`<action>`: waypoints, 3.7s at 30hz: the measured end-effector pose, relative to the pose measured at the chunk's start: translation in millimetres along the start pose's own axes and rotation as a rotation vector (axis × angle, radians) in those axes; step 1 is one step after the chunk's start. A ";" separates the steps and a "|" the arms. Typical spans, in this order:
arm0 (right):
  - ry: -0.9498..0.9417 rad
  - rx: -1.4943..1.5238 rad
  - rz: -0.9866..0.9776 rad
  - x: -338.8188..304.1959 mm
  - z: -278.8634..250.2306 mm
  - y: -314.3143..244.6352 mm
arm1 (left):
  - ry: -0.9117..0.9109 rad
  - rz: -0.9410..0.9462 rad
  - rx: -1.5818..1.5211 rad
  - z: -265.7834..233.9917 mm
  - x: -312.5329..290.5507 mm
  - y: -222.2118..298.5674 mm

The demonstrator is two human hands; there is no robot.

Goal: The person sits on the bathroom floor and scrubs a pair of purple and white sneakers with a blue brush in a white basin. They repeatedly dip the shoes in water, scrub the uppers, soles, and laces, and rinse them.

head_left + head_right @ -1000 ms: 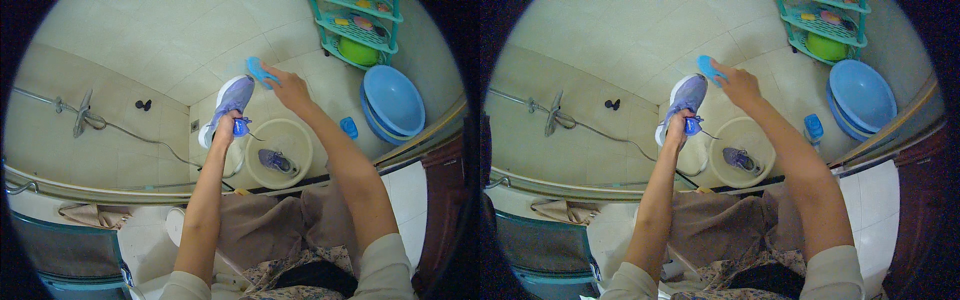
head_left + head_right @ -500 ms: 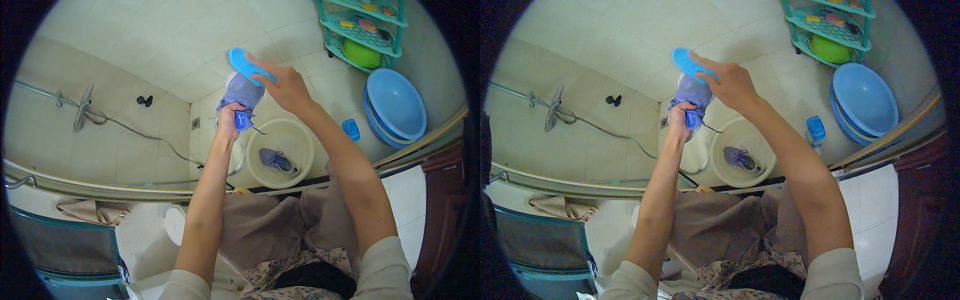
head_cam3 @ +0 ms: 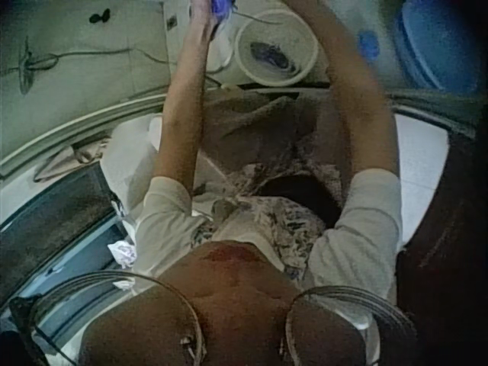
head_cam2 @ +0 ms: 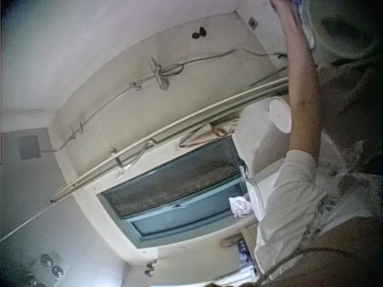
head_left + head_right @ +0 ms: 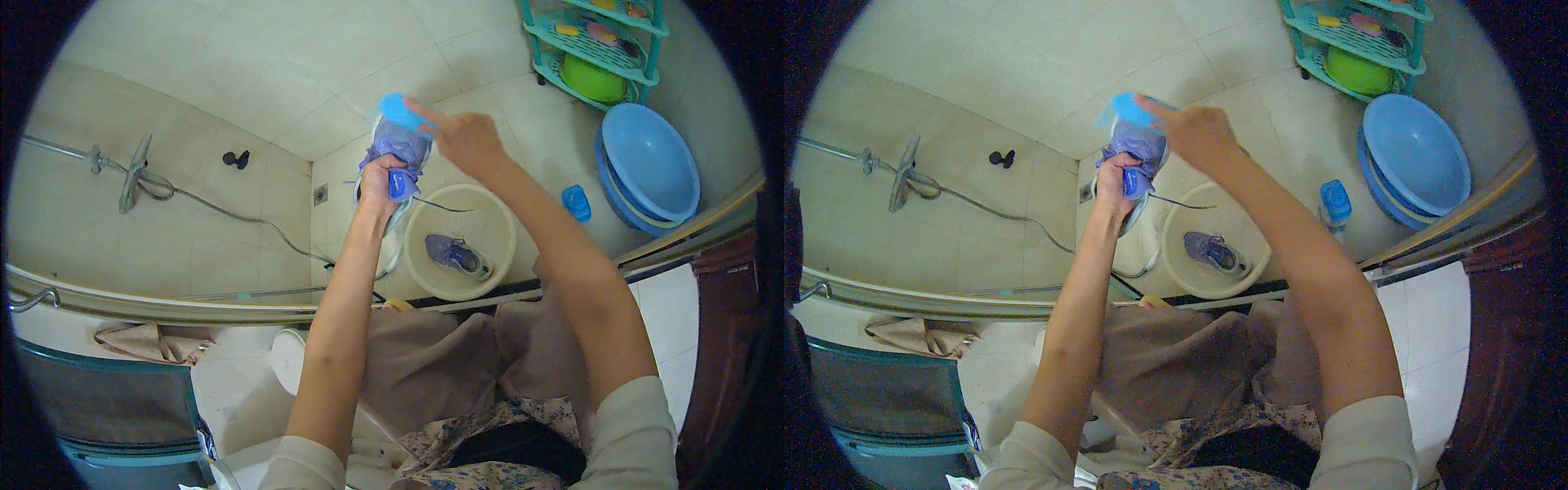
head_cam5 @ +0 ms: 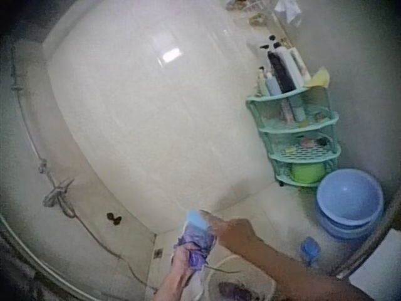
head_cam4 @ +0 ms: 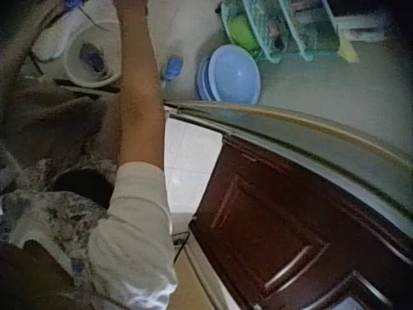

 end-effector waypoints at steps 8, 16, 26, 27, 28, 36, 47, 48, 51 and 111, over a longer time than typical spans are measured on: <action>0.023 0.023 0.060 3.8 0.2 17.4 | -0.038 -0.050 0.085 -3.4 4.9 -1.7; 0.056 0.054 0.108 -0.5 8.6 27.1 | -0.004 -0.005 -0.163 -4.4 -2.0 12.5; 0.152 0.297 0.054 -12.2 -0.8 -4.3 | 0.042 0.063 -0.359 -5.2 1.8 21.6; 0.166 0.207 -0.083 -14.4 -1.1 -17.2 | 0.007 0.039 -0.353 -2.7 1.7 19.6; 0.191 0.201 -0.034 -9.7 -4.1 -10.1 | -0.027 0.015 -0.347 0.0 1.1 17.8; 0.079 0.101 -0.069 -12.5 9.7 -17.6 | -0.002 -0.033 -0.335 -14.0 -2.3 5.6; 0.122 0.292 0.060 8.9 -24.4 -5.5 | -0.057 -0.077 -0.282 -26.0 9.0 -2.5; 0.080 0.314 0.064 -5.5 -15.9 -9.6 | -0.030 -0.039 -0.326 -29.7 6.8 5.1; 0.017 0.382 0.080 -41.9 -7.8 -10.9 | -0.012 -0.015 -0.469 -20.6 -2.3 5.8; -0.287 0.419 0.282 -75.5 64.0 -11.7 | 0.062 0.407 1.113 -67.4 -1.3 -11.6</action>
Point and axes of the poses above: each hand's wrist, its own x-axis towards the middle knuckle, its own z-axis out of the palm, y = z × x, the point moved 6 cm from there along x, towards the middle knuckle, and after that the axes turned 3 degrees about z, right-handed, at the moved point
